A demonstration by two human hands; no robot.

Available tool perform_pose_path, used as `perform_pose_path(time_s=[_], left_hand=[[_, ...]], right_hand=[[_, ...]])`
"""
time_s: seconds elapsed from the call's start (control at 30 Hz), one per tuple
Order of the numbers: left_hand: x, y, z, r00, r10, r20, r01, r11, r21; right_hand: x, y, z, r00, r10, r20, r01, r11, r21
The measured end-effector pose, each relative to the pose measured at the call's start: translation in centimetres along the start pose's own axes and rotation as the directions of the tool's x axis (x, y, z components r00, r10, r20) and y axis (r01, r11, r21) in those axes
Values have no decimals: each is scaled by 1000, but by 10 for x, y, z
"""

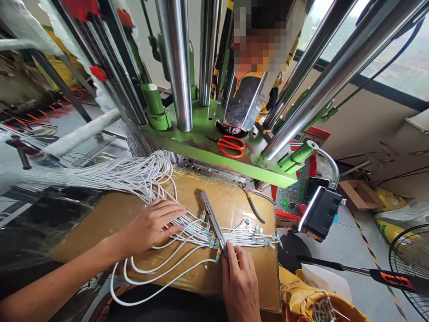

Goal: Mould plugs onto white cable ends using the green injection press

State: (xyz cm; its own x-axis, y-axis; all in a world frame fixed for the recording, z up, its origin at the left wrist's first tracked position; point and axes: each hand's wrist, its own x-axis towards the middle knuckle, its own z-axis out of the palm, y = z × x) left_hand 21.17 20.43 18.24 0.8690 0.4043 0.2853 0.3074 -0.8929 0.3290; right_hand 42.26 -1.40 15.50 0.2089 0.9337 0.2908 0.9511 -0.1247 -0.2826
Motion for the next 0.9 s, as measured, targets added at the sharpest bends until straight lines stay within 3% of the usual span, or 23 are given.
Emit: perform_pose_path(time_s=[0.17,0.3,0.43,0.67,0.8,0.9], left_hand=[[16,12,6,996,-22,89,28,997,-70],[28,-3,-4,994,-95,51,97,994,-43],[37,-22,-12,987,-158,37,159,986,-38],[59,-45,-21,963,-265,51,270,951,-149],[82,-67,-21,918,-384,96,393,856,-335],[112,-93,-7,857,-514,29,451,722,-525]], right_hand=[[4,10,4,999,-47,-10,47,999,17],[20,22,-13,993,-77,88,74,997,31],[48,34,-27,996,-37,76,34,999,29],[82,43,-13,996,-31,87,25,997,71],[88,48,-2,991,-22,128,2,987,158],[107,55,-2,991,2,137,-37,968,250]])
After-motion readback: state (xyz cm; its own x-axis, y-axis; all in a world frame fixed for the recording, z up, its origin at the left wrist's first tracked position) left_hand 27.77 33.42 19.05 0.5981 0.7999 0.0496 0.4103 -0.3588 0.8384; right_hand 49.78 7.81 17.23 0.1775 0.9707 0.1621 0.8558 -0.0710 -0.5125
